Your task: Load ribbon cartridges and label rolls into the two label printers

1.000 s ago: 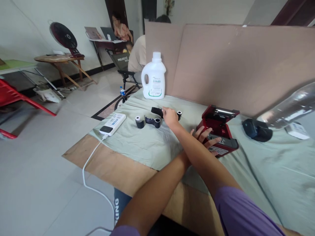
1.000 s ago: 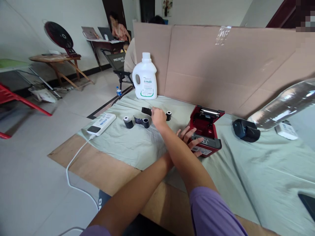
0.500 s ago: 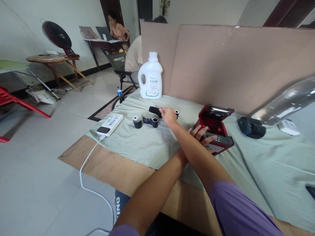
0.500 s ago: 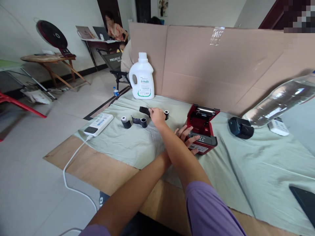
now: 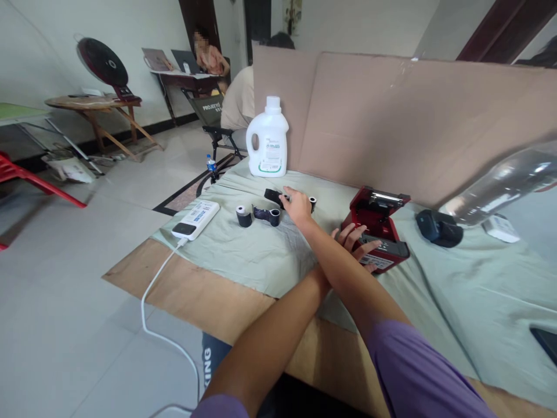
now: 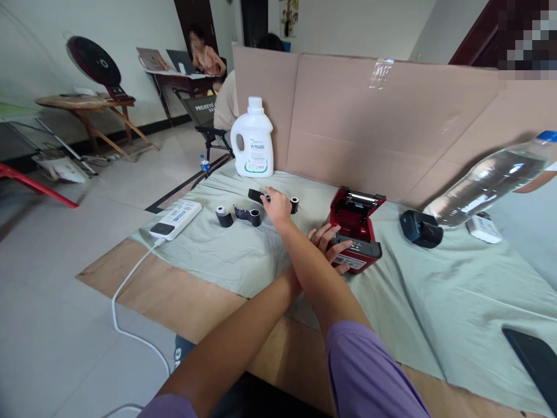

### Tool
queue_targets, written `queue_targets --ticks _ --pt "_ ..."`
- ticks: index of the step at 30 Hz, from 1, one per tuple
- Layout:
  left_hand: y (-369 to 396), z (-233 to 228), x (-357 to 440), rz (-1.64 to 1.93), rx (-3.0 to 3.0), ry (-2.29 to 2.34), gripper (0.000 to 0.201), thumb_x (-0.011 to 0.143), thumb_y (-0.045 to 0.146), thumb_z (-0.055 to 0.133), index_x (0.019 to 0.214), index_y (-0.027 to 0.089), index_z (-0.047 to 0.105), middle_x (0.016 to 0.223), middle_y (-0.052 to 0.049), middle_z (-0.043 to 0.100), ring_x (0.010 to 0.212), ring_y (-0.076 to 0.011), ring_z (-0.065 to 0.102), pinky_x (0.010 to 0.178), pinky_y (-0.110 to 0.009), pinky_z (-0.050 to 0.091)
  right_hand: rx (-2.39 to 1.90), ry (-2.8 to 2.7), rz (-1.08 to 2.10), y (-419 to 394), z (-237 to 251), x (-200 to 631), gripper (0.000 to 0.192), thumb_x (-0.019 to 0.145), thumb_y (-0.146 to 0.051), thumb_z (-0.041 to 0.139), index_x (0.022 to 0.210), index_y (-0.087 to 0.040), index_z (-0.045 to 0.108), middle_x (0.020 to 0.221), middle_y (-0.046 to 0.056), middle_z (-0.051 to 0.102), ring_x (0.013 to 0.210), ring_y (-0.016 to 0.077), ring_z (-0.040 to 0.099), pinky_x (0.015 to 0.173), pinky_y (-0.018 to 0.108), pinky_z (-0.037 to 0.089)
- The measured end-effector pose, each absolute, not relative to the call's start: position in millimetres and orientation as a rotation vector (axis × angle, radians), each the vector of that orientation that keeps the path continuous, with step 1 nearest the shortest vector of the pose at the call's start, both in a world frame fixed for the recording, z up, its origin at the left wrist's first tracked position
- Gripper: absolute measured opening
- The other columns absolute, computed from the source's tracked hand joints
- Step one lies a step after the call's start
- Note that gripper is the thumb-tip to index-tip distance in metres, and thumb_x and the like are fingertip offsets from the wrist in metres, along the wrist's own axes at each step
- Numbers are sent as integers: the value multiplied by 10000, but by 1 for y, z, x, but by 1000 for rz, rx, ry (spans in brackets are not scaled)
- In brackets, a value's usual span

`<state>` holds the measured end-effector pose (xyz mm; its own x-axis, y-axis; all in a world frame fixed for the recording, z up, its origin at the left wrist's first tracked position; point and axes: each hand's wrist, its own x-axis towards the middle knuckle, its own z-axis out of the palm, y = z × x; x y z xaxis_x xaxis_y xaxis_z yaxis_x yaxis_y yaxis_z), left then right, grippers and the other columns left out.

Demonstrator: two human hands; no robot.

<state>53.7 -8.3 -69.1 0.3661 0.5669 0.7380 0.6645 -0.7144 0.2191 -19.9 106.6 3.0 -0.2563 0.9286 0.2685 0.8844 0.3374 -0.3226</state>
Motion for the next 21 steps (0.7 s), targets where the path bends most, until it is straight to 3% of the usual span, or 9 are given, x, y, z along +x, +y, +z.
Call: queue_targets --ticks 6,14,18,21 --pt "-9 -66 52 -1299 -2530 -1121 531 891 520 621 1384 334 555 1571 -97 367 1480 -334 301 1159 -591 305 -1609 -2391 78 99 -2 -21 481 1035 -341 350 1494 -288 484 1584 45 443 1238 259 609 1016 375 500" --pt "-10 -68 53 -1307 -2520 -1117 543 897 505 618 1405 330 537 1586 -98 347 1484 -321 290 1170 -570 279 -1640 -2376 100 92 -1 -23 506 1033 -343 323 1527 -305 426 1607 37 406 1215 247 612 993 350 498" --pt "-8 -70 54 -1285 -2547 -1107 568 899 514 612 1422 309 521 1598 -112 312 1489 -335 269 1182 -581 254 -1771 -2068 18 101 8 -6 565 1037 -343 283 1590 -227 281 1629 125 338 1339 300 480 1075 410 409" --pt "-8 -70 55 -1286 -2579 -1080 589 896 509 618 1431 284 517 1604 -130 285 1492 -346 261 1195 -574 236 -1955 -1583 237 116 7 10 589 961 -320 441 1530 -179 387 1509 198 473 1357 360 427 1084 499 382"
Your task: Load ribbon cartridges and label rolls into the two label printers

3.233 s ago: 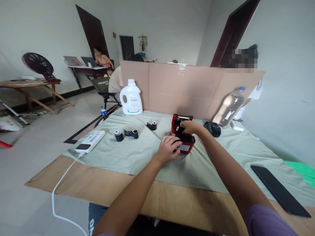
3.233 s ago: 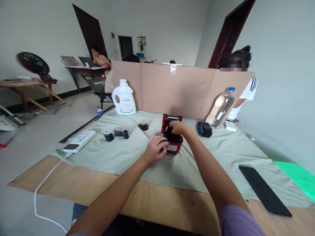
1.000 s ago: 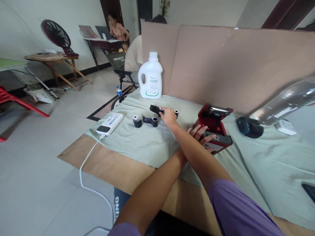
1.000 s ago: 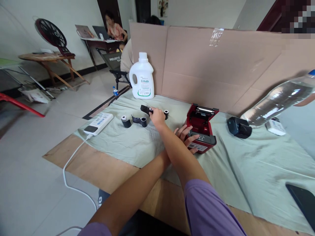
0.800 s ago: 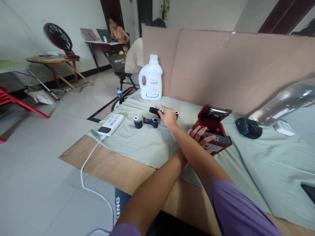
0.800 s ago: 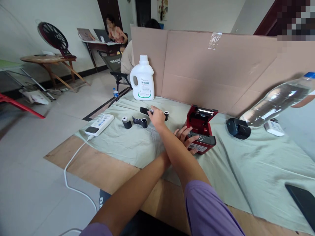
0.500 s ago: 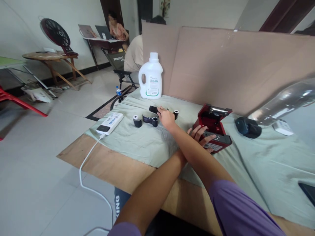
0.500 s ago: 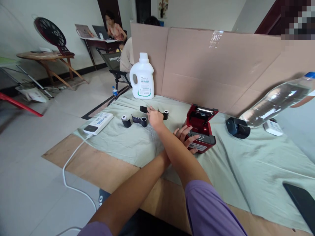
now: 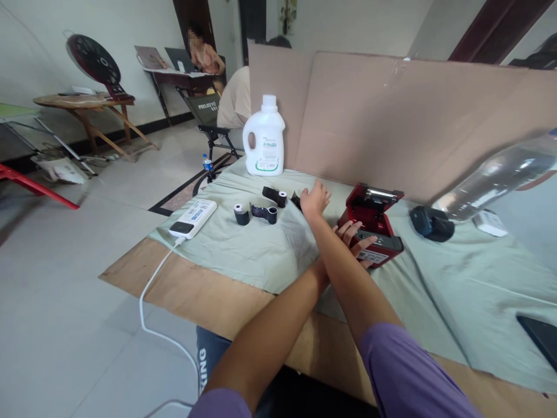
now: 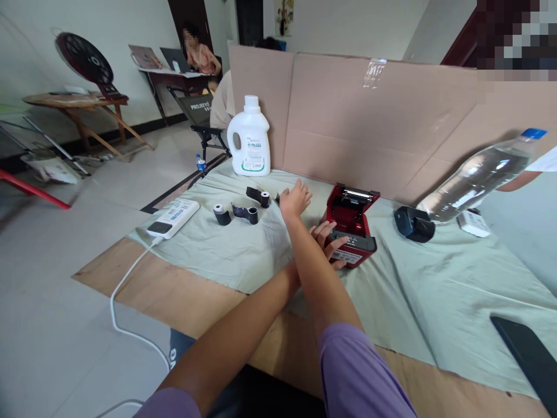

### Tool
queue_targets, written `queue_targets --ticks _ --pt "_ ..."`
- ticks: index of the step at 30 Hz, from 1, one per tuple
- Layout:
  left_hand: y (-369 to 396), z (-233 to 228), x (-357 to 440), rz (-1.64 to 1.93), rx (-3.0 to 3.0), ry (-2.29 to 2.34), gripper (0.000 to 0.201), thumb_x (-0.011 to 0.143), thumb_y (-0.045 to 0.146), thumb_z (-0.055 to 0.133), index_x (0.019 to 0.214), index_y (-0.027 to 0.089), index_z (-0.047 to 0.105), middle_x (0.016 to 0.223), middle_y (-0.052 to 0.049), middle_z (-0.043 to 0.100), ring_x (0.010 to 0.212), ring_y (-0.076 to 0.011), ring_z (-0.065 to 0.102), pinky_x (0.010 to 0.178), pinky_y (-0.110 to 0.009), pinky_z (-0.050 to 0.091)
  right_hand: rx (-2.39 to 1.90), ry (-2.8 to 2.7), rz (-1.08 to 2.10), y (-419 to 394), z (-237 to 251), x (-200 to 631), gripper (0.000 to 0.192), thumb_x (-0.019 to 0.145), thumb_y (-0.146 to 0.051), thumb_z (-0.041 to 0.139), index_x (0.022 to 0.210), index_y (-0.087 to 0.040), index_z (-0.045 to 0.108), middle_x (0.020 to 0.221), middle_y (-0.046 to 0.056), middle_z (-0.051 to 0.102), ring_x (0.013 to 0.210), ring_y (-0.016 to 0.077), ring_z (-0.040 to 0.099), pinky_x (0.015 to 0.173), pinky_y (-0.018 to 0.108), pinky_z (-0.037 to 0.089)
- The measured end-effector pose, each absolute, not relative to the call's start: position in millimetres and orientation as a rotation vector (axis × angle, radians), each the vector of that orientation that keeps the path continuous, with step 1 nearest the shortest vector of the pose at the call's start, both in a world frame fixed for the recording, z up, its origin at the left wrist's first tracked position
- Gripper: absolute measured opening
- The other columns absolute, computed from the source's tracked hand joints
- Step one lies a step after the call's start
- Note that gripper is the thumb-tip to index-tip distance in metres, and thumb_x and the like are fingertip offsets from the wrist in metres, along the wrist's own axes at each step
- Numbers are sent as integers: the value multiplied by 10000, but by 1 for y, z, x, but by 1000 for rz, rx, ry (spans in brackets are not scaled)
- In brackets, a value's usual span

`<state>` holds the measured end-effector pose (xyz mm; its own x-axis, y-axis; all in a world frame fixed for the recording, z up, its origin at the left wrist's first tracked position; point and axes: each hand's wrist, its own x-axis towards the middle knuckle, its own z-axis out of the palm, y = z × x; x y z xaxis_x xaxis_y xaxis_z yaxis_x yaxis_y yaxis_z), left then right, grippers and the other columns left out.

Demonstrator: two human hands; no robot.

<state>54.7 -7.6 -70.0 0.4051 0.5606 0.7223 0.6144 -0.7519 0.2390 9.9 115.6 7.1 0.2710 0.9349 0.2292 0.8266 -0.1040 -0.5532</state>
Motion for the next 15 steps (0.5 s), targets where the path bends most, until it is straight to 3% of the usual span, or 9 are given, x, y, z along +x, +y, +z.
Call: queue_targets --ticks 3,5,10,15 --pt "-10 -68 54 -1342 -2575 -1027 595 906 489 611 1444 257 506 1605 -154 271 1507 -345 246 1213 -563 211 -1979 -1301 618 128 -4 19 469 809 -268 611 1273 -203 641 1196 167 681 1228 372 538 1005 497 449" --pt "-12 -66 53 -1378 -2568 -1017 577 920 471 598 1448 261 502 1604 -154 280 1514 -352 242 1218 -581 190 -1948 -1280 683 133 -12 20 374 757 -230 640 1125 -227 704 1074 137 718 1168 364 579 974 482 466" --pt "-13 -66 52 -1405 -2607 -1039 573 921 456 594 1459 288 492 1609 -124 301 1527 -371 215 1231 -602 159 -1830 -1247 673 136 -21 23 261 726 -199 643 975 -228 712 1001 100 741 1041 283 661 907 379 494" --pt "-10 -69 54 -1338 -2605 -1032 606 905 477 621 1456 253 502 1615 -158 271 1535 -357 195 1239 -591 149 -1589 -1195 692 125 -1 21 214 771 -357 645 920 -203 655 948 60 739 944 202 677 794 281 520"
